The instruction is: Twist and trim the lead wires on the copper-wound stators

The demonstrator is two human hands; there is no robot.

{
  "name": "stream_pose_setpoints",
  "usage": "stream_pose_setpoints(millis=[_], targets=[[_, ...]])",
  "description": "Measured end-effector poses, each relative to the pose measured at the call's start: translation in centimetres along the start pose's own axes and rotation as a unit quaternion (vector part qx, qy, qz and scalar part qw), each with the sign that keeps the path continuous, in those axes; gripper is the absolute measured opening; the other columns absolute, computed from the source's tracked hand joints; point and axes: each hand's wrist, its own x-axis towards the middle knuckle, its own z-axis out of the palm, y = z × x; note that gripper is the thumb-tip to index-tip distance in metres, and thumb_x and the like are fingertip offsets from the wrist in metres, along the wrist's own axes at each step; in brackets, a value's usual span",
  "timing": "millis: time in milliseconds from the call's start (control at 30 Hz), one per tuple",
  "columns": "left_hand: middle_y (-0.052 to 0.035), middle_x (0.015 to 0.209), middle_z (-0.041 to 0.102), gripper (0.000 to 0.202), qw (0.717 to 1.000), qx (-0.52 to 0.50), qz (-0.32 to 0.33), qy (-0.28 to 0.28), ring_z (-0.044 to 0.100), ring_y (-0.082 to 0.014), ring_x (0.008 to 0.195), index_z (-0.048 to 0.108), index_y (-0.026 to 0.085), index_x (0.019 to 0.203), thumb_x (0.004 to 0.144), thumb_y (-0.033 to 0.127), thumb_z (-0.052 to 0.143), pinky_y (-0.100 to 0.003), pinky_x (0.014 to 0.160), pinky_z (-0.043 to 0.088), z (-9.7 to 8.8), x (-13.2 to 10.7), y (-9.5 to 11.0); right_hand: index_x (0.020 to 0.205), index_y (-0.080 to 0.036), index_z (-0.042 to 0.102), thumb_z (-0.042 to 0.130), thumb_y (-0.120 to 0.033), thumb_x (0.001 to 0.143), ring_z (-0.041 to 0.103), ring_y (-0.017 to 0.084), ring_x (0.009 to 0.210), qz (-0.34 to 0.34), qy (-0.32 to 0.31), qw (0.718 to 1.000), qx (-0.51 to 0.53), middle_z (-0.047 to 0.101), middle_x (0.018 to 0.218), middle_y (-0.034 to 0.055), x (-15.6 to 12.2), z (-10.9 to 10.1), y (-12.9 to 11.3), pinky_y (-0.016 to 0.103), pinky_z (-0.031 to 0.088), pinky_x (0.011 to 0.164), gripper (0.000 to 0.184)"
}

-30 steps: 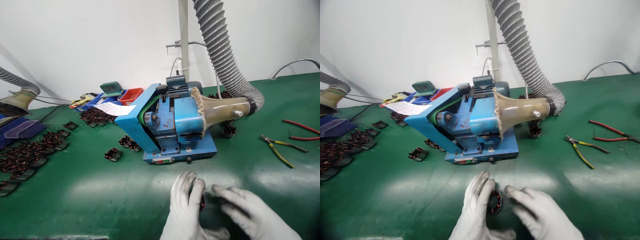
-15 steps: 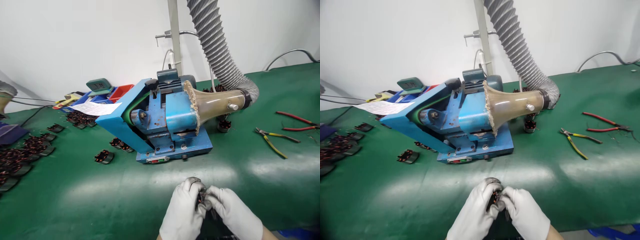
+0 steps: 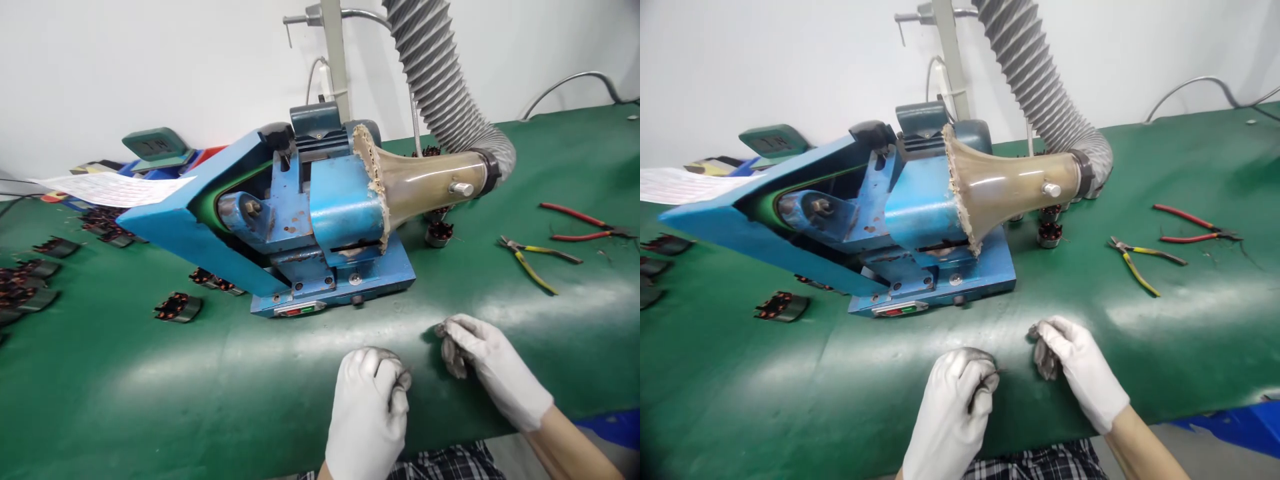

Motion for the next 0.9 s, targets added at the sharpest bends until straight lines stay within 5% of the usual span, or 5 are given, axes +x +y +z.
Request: stream_pose_setpoints(millis=[133, 233, 500, 700, 900], targets=[[-0.0025, 0.084, 0.058, 0.016, 1.0, 0.007, 0.01, 0.009, 0.051, -0.0195, 0.078, 0.049, 0.02, 0.077, 0.075, 0.008, 0.038, -0.037, 0.071, 0.039, 0.3, -0.1, -0.2, 0.092, -0.021, 0.062, 0.058, -0.029, 0.08, 0.058, 0.019, 0.09, -0.231, 0.026, 0.945, -0.23, 0.064, 0.095, 0.0054, -1.0, 0.6, 1.1, 0.033, 0.046, 0.081, 0.014], [-0.0032, 0.084, 0.058, 0.016, 0.999, 0.014, 0.025, 0.024, 0.051, -0.0195, 0.078, 0.049, 0.019, 0.079, 0.076, 0.008, 0.039, -0.037, 0.07, 0.04, 0.6, -0.2, -0.3, 0.081, -0.021, 0.06, 0.051, -0.018, 0.084, 0.059, 0.017, 0.075, -0.332, -0.003, 0.892, -0.307, 0.063, 0.079, 0.0022, -1.5, 2.3, 2.2, 0.031, 0.047, 0.071, 0.01], [-0.0015, 0.08, 0.058, 0.013, 0.999, 0.005, 0.031, 0.031, 0.051, -0.0174, 0.074, 0.047, 0.019, 0.076, 0.08, 0.011, 0.039, -0.035, 0.069, 0.04, 0.5, 0.0, -0.3, 0.078, -0.022, 0.059, 0.058, -0.025, 0.083, 0.062, 0.016, 0.068, -0.306, 0.198, 0.886, -0.286, 0.066, 0.076, 0.0001, -0.9, -0.6, 1.8, 0.027, 0.048, 0.065, 0.006], [-0.002, 0.081, 0.059, 0.016, 0.999, 0.01, 0.019, 0.031, 0.052, -0.0189, 0.075, 0.05, 0.021, 0.077, 0.074, 0.008, 0.041, -0.036, 0.07, 0.041, 0.6, 0.0, -0.3, 0.104, -0.02, 0.054, 0.049, -0.012, 0.086, 0.056, 0.019, 0.099, -0.427, 0.057, 0.824, -0.368, 0.059, 0.103, 0.0076, -2.5, 0.4, 1.1, 0.033, 0.048, 0.084, 0.02], [-0.0033, 0.083, 0.059, 0.022, 0.999, 0.026, 0.018, 0.011, 0.054, -0.0202, 0.078, 0.052, 0.021, 0.083, 0.07, 0.007, 0.04, -0.038, 0.072, 0.045, 0.2, 0.2, -0.1, 0.086, -0.016, 0.057, 0.032, -0.003, 0.084, 0.058, 0.017, 0.065, -0.474, -0.051, 0.737, -0.479, 0.06, 0.078, 0.006, -1.3, 2.3, 0.5, 0.03, 0.052, 0.057, 0.028]])
